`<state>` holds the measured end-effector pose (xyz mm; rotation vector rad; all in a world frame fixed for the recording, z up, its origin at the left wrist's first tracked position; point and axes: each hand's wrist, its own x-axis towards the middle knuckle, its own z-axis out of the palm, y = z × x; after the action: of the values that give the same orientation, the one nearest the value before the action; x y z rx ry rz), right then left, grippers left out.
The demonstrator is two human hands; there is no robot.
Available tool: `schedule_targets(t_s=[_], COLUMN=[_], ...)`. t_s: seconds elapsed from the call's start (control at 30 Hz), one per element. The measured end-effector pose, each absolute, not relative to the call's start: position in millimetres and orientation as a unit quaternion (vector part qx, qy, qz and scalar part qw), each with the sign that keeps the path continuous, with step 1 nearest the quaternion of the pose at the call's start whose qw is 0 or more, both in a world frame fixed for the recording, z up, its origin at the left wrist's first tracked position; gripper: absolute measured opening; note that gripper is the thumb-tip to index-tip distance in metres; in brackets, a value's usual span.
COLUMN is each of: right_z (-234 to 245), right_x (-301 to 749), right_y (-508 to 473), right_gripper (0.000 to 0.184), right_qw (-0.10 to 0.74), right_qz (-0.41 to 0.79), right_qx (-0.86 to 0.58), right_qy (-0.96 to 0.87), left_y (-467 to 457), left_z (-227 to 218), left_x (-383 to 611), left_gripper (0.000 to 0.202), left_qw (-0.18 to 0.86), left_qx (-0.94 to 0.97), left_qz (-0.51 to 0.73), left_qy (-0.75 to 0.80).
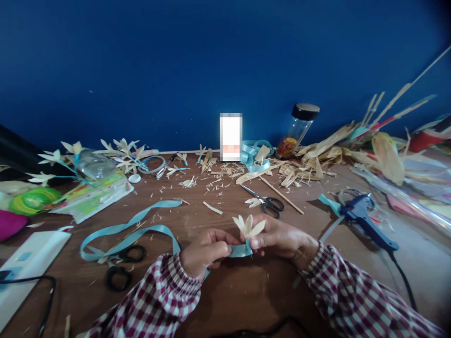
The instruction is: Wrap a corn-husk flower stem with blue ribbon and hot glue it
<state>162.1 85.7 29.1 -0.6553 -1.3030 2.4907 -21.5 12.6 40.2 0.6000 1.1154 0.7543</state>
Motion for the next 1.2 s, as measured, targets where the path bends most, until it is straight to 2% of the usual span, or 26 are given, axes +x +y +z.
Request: schedule_targets(t_s=[0.13,0.33,0.5,0.63,0.93,1.2], right_z=[30.2,34.3,40.0,40.8,40.3,38.1], right_x=[163.3,158.9,154.0,152.0,147.5,145.0], right_y=[85.6,82.4,81.1,81.8,80.2,76.1], right_gripper=[0.023,0.022,0.031,0.031,0.02,0.016], right_qw=[0.136,0.152,0.178,0.189,0.24,0.255], right_qz=[0.839,0.796,0.761,0.714,0.6,0.594], right_qx=[-0.25,-0.288,-0.287,-0.306,-0.337,-0.36], right_qy=[-0.464,-0.511,-0.554,-0.601,-0.684,-0.673], left_y=[13.5,14.5,15.9,15.1,14.0,10.5], left_z=[38.7,34.8,37.3,40.8,44.5,50.8], left_x=[-24.5,-26.9,-27.4,-28.5,-26.8,-20.4], left_gripper=[0.019,0.021,0.017,0.019,0.025,0.025], left_qw=[0.738,0.658,0.61,0.578,0.506,0.426], left_qx=[0.291,0.334,0.37,0.418,0.462,0.498], left_qz=[0.337,0.347,0.35,0.329,0.325,0.319], left_qy=[0.507,0.579,0.607,0.619,0.652,0.685])
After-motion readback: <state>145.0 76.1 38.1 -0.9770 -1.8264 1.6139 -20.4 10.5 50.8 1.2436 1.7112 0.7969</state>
